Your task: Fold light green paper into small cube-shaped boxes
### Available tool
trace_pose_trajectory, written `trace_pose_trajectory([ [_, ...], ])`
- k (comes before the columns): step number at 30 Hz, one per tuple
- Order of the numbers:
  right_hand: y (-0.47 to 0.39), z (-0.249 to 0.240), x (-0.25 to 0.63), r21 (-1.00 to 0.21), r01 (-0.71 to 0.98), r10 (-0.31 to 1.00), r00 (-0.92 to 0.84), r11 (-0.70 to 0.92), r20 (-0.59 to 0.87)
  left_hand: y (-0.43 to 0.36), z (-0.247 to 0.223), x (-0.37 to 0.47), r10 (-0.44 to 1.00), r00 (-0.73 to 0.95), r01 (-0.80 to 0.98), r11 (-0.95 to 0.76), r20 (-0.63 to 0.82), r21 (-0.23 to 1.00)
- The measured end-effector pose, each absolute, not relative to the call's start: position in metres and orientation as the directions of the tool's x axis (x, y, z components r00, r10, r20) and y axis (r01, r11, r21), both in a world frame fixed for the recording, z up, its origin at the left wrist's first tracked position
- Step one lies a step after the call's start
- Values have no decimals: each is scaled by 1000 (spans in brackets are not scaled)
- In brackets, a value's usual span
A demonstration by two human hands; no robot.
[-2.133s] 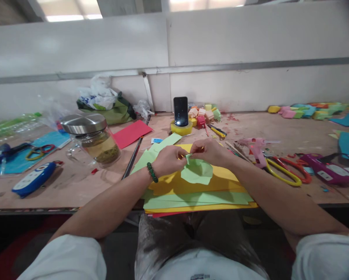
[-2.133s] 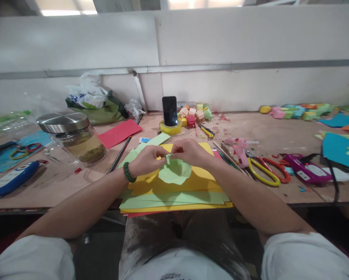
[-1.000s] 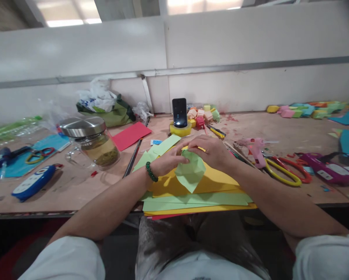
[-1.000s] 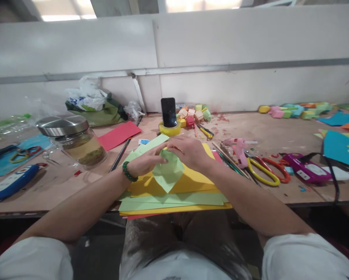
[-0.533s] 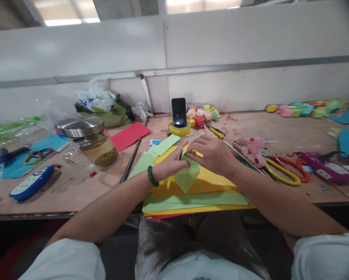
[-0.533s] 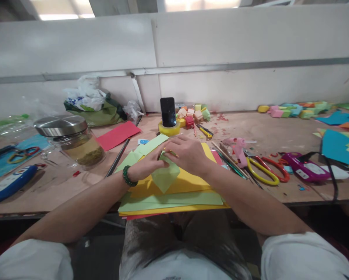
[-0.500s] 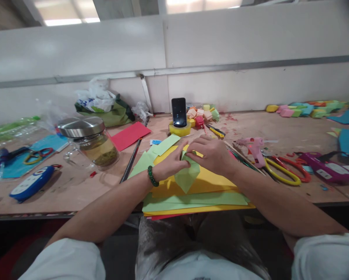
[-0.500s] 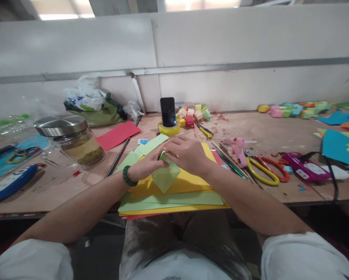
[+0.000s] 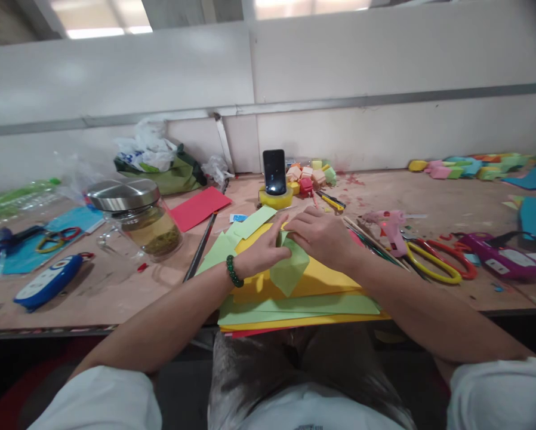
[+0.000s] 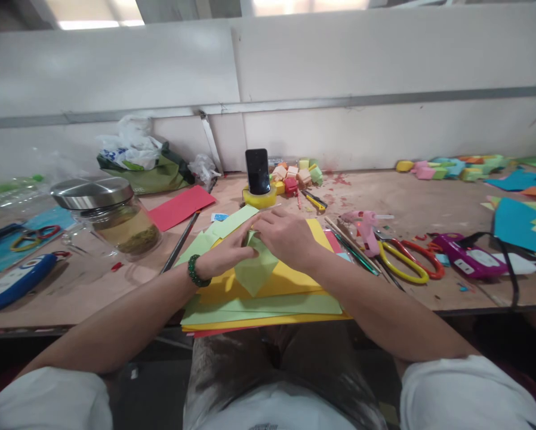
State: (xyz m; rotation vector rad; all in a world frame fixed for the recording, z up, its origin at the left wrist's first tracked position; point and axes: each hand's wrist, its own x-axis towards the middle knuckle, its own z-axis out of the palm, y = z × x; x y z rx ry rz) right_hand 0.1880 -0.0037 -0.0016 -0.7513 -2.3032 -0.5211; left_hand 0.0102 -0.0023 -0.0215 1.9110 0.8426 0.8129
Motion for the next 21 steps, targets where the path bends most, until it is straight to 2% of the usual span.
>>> trace_pose_trajectory([
  [5,-2,-4,189,177,642,406,-649,746,643,-5,-21,10,838,535,318,-316,106,894],
  [9,-2,-5,187,141,668,429,-609,730,666,-3,-22,10,831,542,278,-320,127,906],
  [14,1,-7,188,95,728,525,-572,679,631,-3,-22,10,821,542,257,-362,176,896],
  [17,2,-8,189,113,738,540,-580,665,610,-6,-21,10,835,534,295,-332,133,896],
  [21,0,-8,187,160,761,509,-559,629,655,-6,-19,11,841,529,290,-305,114,907],
])
